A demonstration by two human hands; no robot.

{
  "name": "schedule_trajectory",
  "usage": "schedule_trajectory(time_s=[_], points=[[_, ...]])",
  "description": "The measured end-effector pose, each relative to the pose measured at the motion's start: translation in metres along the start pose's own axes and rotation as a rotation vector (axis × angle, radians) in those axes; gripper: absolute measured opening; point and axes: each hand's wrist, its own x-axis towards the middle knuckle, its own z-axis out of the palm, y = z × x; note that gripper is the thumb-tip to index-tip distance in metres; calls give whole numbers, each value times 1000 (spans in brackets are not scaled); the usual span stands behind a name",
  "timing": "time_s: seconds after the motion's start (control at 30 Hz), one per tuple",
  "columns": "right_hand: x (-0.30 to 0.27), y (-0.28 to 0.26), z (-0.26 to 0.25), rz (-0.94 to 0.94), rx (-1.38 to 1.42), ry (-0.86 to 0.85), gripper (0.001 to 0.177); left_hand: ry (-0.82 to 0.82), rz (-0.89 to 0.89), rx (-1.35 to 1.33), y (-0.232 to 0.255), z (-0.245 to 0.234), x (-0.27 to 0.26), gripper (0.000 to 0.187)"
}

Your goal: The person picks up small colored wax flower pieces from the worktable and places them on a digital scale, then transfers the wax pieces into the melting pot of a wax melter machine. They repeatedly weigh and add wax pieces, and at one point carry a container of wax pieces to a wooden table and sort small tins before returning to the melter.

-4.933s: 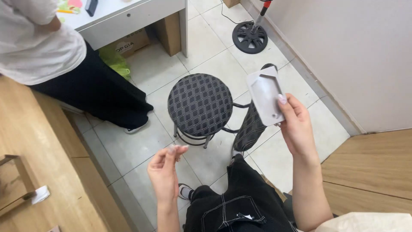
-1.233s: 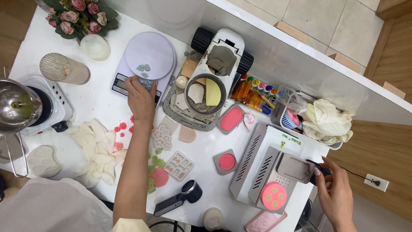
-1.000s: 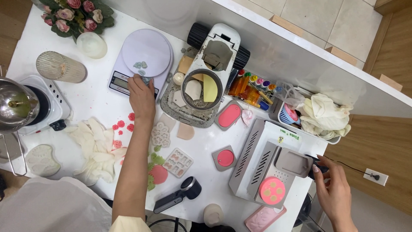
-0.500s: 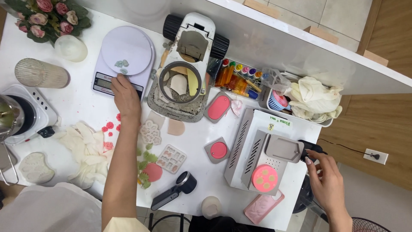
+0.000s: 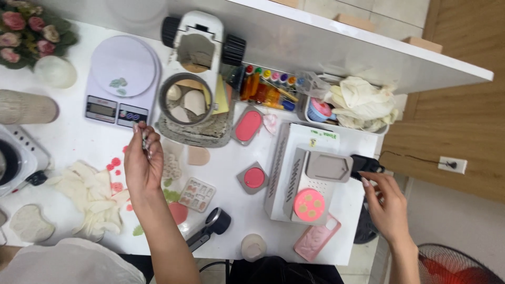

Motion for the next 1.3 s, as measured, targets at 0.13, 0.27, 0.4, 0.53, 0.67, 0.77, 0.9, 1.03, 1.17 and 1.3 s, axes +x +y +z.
schedule_trajectory(time_s=[0.13, 0.27, 0.4, 0.53, 0.67, 0.77, 0.9, 1.03, 1.17, 1.3], points=[[-2, -11, -2, -53, 147, 37, 22, -136, -328, -100, -82, 55, -60, 14], [-1, -10, -3, -129, 202, 31, 21, -200, -441, 193, -182, 104, -103, 25], [-4, -1, -7, -176, 291, 12, 20, -336, -336, 336, -284, 127, -117, 37], [-10, 13, -10, -163, 357, 4, 19, -332, -131, 536, -318, 141, -121, 41], [-14, 28, -11, -143, 435, -8, 19, -302, 86, 704, -329, 147, -125, 44], [-17, 37, -12, -139, 454, -12, 19, -311, 178, 756, -330, 151, -130, 47], [-19, 41, -20, -112, 453, -33, 20, -355, 255, 764, -334, 148, -132, 51], [-18, 45, -26, -97, 457, -41, 21, -358, 226, 721, -340, 138, -128, 55], [-16, 48, -26, -92, 419, -19, 21, -377, 211, 667, -339, 134, -128, 61], [-14, 43, -25, -69, 420, -35, 22, -409, 287, 654, -315, 149, -137, 53]])
